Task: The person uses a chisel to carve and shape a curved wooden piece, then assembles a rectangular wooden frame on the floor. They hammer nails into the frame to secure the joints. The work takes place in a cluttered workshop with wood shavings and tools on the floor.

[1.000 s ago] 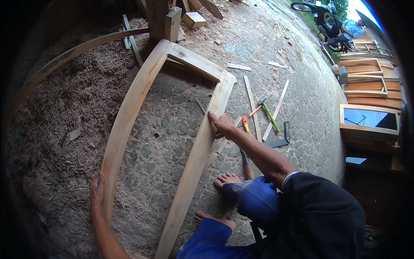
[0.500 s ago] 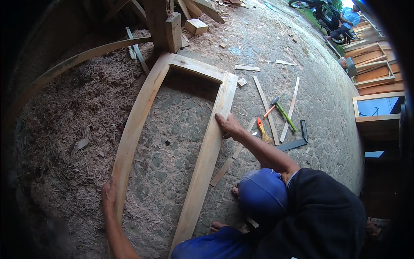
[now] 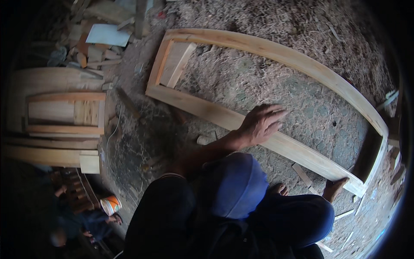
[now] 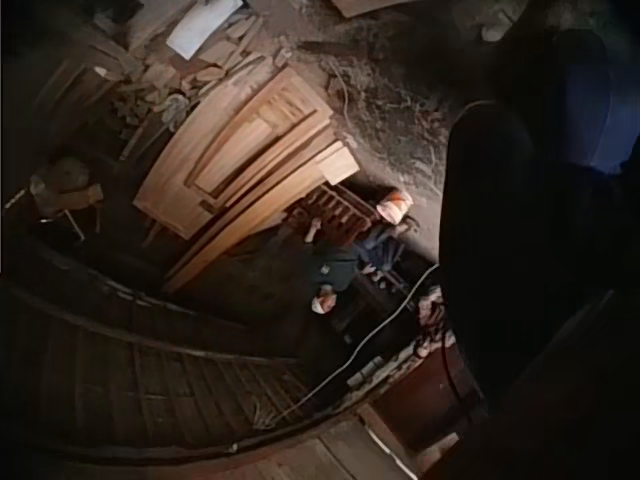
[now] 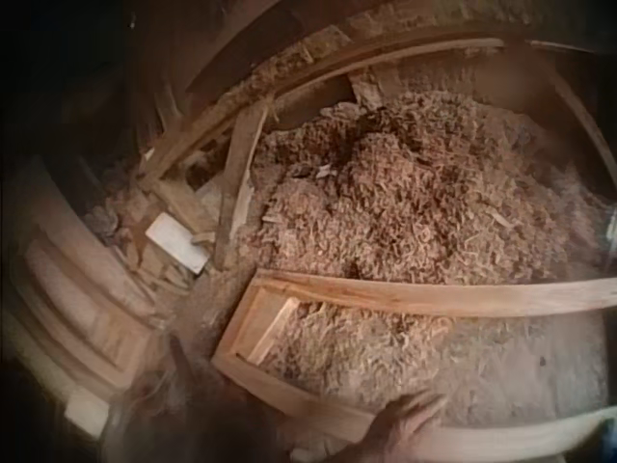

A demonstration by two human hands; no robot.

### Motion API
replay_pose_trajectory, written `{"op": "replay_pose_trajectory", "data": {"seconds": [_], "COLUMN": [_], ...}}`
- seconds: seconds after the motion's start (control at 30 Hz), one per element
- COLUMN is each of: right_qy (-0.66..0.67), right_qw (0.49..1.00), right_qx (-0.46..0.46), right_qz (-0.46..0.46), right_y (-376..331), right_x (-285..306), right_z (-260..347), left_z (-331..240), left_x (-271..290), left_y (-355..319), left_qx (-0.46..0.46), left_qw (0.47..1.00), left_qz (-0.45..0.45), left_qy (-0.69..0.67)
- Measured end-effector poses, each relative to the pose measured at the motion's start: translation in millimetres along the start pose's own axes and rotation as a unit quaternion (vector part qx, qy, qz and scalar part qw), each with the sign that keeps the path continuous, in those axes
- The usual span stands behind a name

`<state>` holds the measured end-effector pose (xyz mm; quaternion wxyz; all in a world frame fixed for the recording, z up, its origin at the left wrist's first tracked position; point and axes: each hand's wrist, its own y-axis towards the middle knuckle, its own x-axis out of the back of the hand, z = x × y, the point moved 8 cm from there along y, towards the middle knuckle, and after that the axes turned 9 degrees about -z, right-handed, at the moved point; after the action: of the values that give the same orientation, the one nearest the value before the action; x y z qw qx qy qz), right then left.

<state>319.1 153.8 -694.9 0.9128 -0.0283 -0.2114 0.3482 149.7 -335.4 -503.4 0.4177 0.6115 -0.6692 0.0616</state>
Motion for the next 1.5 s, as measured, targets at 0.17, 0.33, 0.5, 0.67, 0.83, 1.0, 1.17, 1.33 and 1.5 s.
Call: {"op": "replay_pose_trajectory", "data": {"seconds": [0.17,0.33,0.5,0.67,0.83,1.0,1.17,1.33,1.5], "right_qy": [0.085,0.004,-0.114,-0.183,-0.235,-0.220,-0.256,-0.229,-0.426], "right_qw": [0.943,0.944,0.930,0.820,0.770,0.884,0.953,0.971,0.845], "right_qx": [-0.316,-0.296,-0.088,0.025,0.298,0.191,0.095,-0.029,-0.080], "right_qz": [-0.060,0.148,0.338,0.542,0.512,0.366,0.133,-0.069,-0.314], "right_y": [-50.3,-109.8,-135.6,-170.5,-171.0,-108.4,-62.8,-81.6,-111.5], "right_x": [-21.2,-64.6,-114.0,-166.1,-144.8,-50.0,89.7,202.0,308.5], "right_z": [-8.7,8.6,65.1,124.3,163.8,160.4,102.9,-6.3,-84.9], "left_z": [12.3,36.0,69.9,114.3,126.0,137.7,185.4,198.1,193.1], "left_x": [60.4,80.9,126.9,102.7,38.2,10.9,3.4,13.2,40.8], "left_y": [-133.5,-246.0,-288.4,-244.4,-213.1,-232.3,-258.9,-268.3,-270.0], "left_qx": [0.183,0.385,0.393,0.433,0.501,0.560,0.618,0.654,0.662], "left_qw": [0.980,0.918,0.893,0.879,0.857,0.806,0.757,0.727,0.725], "left_qz": [-0.074,-0.091,-0.188,-0.083,0.110,0.182,0.198,0.193,0.162], "left_qy": [-0.005,0.024,0.109,0.184,0.050,-0.061,-0.073,-0.083,-0.101]}}
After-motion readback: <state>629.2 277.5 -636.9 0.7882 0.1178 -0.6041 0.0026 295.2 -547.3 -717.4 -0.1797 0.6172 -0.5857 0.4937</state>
